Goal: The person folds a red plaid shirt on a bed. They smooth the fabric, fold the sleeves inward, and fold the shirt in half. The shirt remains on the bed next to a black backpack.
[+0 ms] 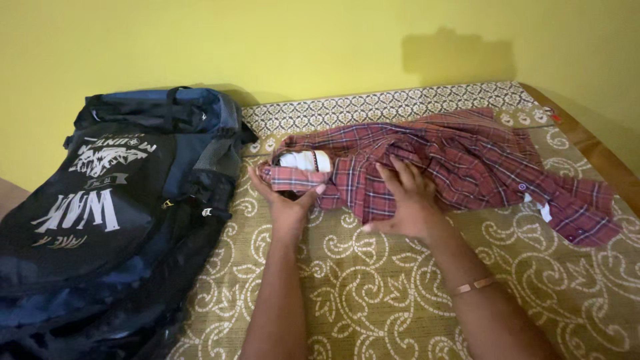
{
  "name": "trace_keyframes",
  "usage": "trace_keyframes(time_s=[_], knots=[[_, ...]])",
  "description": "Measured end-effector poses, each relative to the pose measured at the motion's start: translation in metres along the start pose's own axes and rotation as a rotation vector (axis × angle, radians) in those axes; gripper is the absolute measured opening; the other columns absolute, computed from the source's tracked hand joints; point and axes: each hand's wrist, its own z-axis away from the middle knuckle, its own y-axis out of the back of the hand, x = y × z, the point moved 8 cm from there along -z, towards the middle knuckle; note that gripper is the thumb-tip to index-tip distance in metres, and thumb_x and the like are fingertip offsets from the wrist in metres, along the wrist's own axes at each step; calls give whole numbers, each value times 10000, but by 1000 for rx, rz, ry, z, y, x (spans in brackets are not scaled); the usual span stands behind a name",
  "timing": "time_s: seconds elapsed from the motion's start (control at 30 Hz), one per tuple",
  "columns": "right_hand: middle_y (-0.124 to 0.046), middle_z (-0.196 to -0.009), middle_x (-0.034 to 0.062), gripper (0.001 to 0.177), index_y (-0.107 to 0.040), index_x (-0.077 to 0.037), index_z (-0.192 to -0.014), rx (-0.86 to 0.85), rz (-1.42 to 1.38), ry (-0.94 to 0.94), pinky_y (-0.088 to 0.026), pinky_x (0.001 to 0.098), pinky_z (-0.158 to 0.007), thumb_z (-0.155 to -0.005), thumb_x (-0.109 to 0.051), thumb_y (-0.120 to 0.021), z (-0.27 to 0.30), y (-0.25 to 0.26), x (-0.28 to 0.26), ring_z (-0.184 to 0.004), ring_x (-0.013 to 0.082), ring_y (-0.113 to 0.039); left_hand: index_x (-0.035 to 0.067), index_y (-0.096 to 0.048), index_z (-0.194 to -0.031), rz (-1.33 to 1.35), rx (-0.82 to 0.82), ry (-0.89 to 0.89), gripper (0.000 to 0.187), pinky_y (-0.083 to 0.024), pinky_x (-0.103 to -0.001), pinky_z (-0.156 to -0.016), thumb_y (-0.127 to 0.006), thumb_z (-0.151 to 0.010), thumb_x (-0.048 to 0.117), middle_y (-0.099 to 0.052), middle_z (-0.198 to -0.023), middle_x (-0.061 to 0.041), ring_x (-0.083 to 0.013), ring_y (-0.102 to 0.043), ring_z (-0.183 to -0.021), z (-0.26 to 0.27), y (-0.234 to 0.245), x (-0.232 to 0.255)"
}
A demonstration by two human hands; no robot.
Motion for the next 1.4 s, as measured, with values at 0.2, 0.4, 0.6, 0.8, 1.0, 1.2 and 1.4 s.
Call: trace_keyframes(time_s=[0.2,0.4,0.6,0.8,1.0,1.2,1.4], knots=[[-33,-1734,55,1035,-416,-316,-1573,124,-5,129,39,591,-1187,-671,-597,-837,2,1,-9,-1520,310,-10,140,-189,-1548,-458,160,-238,1318,-268,-514,-1187,-1033,-537,116,-170,-1586,-298,-430,-230,-1462,14,2,17],[-729,-1266,2,195,-748,-124,-1093,479,-461,11,-535,361,-982,-991,-228,-618,-21,6,51,-1087,187,-714,48,-725,-1156,-285,252,-232,341,-550,-527,-1020,-772,-820,78,-419,-1631,-175,-413,-603,-1235,-10,18,-18],[-707,-1138,82,236,-676,-80,-1220,850,-1332,-35,-523,325,-922,-1133,-233,-519,-8,30,140,-1044,202,-643,70,-608,-1324,782,343,30,355,-549,-461,-995,-513,-1048,272,-661,-1320,-139,-289,-662,-1153,-33,59,-33],[-643,-1265,45,316,-585,-110,-1292,965,-1802,-164,-504,429,-959,-1082,-312,-462,8,42,187,-1138,194,-650,20,-569,-1377,891,261,58,486,-587,-476,-973,-459,-1066,378,-696,-1291,-152,-313,-694,-1138,-34,55,-12],[-616,-1404,151,510,-565,9,-1444,988,-1317,-37,-421,447,-1155,-1159,-400,-462,9,49,162,-1289,264,-571,100,-476,-1408,706,72,110,567,-567,-452,-946,-672,-876,84,-678,-1215,-70,-262,-668,-1109,-22,21,-12],[-616,-1347,82,534,-575,-206,-1441,370,-628,40,-438,456,-982,-957,-400,-689,-1,42,106,-1167,221,-546,33,-538,-1342,431,-102,164,554,-541,-454,-969,-718,-829,-71,-676,-1177,-123,-268,-669,-1055,-20,-10,-31],[-748,-1153,122,245,-750,-88,-1190,635,-1152,134,-511,416,-997,-1012,-240,-677,18,67,136,-1090,250,-669,39,-535,-1398,1050,-65,108,477,-505,-529,-1093,-560,-974,257,-663,-1331,-147,-316,-653,-1208,-40,37,-17]])
